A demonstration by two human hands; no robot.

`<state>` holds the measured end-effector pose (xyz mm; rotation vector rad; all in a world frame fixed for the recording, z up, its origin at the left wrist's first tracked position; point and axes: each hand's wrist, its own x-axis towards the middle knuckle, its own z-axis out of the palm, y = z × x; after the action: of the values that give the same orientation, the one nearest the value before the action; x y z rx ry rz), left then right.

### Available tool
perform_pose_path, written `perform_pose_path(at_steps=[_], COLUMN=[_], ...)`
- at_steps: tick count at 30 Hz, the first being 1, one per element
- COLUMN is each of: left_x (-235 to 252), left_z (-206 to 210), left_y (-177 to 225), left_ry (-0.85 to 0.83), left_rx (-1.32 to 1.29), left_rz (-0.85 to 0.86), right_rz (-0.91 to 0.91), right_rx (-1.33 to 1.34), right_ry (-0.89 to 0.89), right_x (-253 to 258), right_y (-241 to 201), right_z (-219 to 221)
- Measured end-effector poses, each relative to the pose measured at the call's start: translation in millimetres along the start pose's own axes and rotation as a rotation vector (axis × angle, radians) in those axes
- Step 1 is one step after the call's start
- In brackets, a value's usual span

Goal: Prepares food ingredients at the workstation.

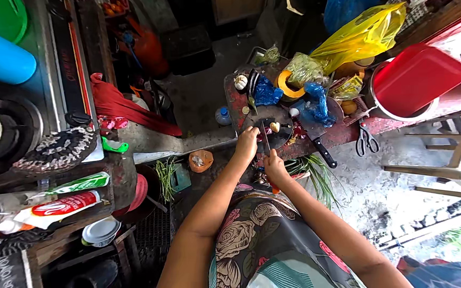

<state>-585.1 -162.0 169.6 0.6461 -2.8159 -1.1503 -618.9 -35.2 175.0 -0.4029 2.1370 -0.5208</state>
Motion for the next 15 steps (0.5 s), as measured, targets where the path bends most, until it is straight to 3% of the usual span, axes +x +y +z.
perform_pose_path(at_steps=[4,9,12,15], left_x=[2.5,14.3,19.1,29.8], left_z=[4.7,21.8,19.1,22.2], left_y=[-1.6,-9.2,2.5,17.8], left_ry=[0.020,0.037,0.005,0.008], left_rx=[-0.011,-0.001,-0.005,0.043], left_rz=[-0.022,-0.075,-0.133,-0.068], right_rz=[0.015,-0.029,-0.038,-0.058], right_rx=[-0.052,-0.066,-0.043,0.045], right_ry=[-0.002,0.042,0.113,0.178], right_x=[17.5,4.9,-6.6,-7.2], right_y=[-3.8,0.8,10.5,28.2], right_z=[4.7,-14.9,-30.3,-42.5])
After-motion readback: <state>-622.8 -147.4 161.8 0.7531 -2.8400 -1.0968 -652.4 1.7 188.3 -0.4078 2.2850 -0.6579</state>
